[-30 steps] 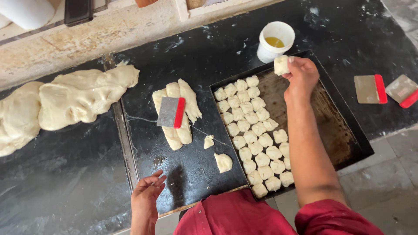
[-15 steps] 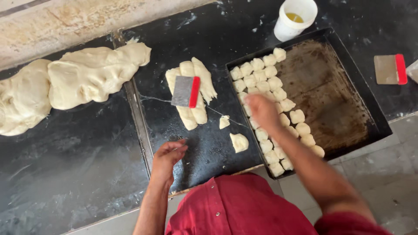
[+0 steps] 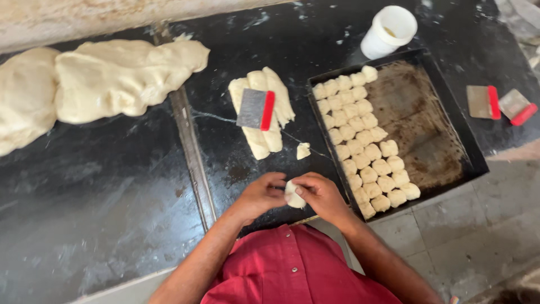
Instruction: The person cuts strips of dough using a bench scraper and shapes them into small buns by hand, placing them in rows on a metal baking tray.
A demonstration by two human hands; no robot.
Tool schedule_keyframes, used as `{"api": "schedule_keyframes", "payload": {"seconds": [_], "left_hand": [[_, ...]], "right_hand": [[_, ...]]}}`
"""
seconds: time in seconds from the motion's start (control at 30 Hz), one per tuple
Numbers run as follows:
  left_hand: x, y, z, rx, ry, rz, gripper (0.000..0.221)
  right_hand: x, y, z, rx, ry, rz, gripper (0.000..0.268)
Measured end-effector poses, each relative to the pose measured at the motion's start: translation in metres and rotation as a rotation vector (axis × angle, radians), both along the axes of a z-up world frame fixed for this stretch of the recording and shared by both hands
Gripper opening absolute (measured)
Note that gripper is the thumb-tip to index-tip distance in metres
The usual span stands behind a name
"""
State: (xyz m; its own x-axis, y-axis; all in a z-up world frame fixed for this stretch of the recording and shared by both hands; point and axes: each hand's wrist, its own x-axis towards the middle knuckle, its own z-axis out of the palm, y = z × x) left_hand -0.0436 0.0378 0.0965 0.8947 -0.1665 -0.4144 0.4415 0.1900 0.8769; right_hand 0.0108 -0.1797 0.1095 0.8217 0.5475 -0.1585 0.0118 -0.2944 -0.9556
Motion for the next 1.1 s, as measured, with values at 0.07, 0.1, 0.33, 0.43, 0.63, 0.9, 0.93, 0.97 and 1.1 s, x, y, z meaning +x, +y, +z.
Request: {"api": "schedule_keyframes", "payload": {"seconds": [0.07, 0.1, 0.33, 0.43, 0.63, 0.9, 0.93, 0.97, 1.1], "left_hand": [[-0.002, -0.006, 0.006, -0.019, 0.01, -0.021, 0.046], [-0.002, -0.009, 0.008, -0.023, 0.016, -0.036, 0.043], [0.003, -0.011, -0.009, -0.037, 0.068, 0.489, 0.028], [0.001, -0.016, -0.015, -0.045, 0.124, 0.6, 0.024], [0.0, -0.031, -0.021, 0.072, 0.036, 0.758, 0.028], [-0.001, -0.024, 0.004, -0.079, -0.111, 0.524, 0.028], [-0.001, -0.022, 0.009, -0.113, -0.153, 0.493, 0.029], [-0.002, -0.019, 0.015, -0.145, -0.188, 0.46, 0.031], [0.001, -0.005, 0.031, 0.084, 0.024, 0.363, 0.022]], "right_hand": [[0.003, 0.013, 0.005, 0.046, -0.136, 0.083, 0.02], [0.008, 0.015, 0.005, 0.078, -0.202, 0.119, 0.022], [0.086, 0.013, -0.056, -0.346, -0.784, -0.118, 0.034], [0.097, 0.011, -0.073, -0.362, -0.824, -0.038, 0.036], [0.074, 0.008, -0.03, -0.029, -0.33, 0.079, 0.013], [0.043, 0.038, 0.047, -0.01, -0.243, 0.108, 0.029], [0.046, 0.043, 0.049, 0.019, -0.18, 0.108, 0.025], [0.046, 0.047, 0.05, 0.049, -0.112, 0.106, 0.022], [0.026, 0.054, 0.055, -0.073, -0.608, 0.059, 0.026]]}}
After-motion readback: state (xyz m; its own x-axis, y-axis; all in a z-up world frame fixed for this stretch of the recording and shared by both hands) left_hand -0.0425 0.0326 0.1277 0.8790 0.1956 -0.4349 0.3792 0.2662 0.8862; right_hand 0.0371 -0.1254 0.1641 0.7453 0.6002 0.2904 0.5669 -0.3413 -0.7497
